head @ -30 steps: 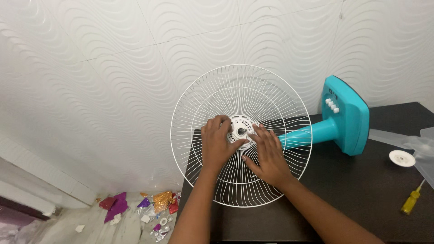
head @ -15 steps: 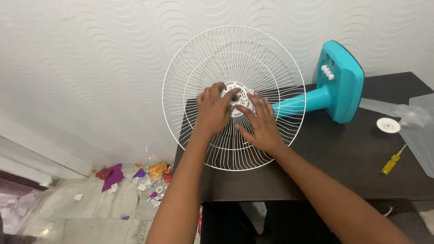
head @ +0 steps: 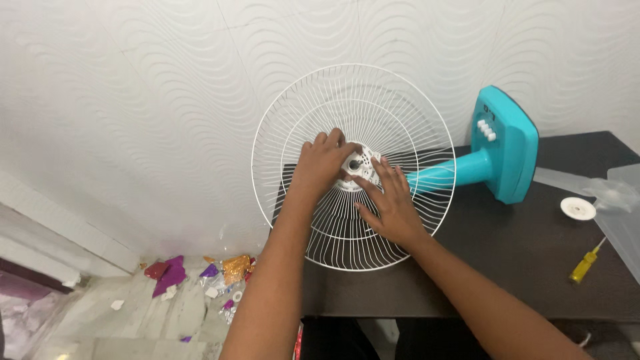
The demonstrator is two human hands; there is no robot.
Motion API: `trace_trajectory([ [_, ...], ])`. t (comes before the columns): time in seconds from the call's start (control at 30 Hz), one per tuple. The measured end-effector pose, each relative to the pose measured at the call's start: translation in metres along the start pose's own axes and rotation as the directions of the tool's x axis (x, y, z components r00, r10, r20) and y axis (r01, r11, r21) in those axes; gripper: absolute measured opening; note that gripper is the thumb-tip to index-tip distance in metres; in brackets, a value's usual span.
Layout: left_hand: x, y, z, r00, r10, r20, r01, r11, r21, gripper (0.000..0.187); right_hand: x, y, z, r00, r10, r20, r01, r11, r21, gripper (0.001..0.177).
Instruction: The person removes the front grill, fan blade, and motor housing from a teal table fan. They then detach the fan head from the stand using a screwdriver, leaving the components separated on the table.
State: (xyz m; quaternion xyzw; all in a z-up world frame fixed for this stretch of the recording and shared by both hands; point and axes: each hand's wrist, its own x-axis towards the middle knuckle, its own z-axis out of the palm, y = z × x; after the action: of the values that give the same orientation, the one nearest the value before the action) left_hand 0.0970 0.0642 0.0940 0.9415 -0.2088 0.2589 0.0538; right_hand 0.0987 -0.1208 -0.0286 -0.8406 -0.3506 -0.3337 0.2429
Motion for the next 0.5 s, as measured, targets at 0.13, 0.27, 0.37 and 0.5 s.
trace_trajectory([
  [0.13, -0.005, 0.001, -0.003, 0.998, 0.003, -0.058, -0.006, 0.999, -0.047, 0.058, 0.002, -0.008, -0.008, 0.999, -0.001, -0.041, 0.0, 1.0, -0.02, 0.051],
  [0.27, -0.013, 0.004, 0.005, 0.989, -0.058, -0.133, 0.046, 0.995, -0.093, 0.057, 0.002, -0.012, -0.01, 0.997, 0.002, -0.083, -0.004, 1.0, -0.026, 0.048],
  [0.37, -0.022, 0.011, 0.018, 0.966, -0.122, -0.229, 0.088, 0.985, -0.152, 0.06, 0.003, -0.012, -0.01, 0.993, 0.009, -0.115, -0.012, 1.0, -0.029, 0.046],
  [0.5, -0.039, 0.017, 0.035, 0.921, -0.194, -0.338, 0.13, 0.971, -0.201, 0.043, 0.004, -0.012, -0.008, 0.993, 0.039, -0.107, -0.043, 0.999, -0.031, 0.052],
])
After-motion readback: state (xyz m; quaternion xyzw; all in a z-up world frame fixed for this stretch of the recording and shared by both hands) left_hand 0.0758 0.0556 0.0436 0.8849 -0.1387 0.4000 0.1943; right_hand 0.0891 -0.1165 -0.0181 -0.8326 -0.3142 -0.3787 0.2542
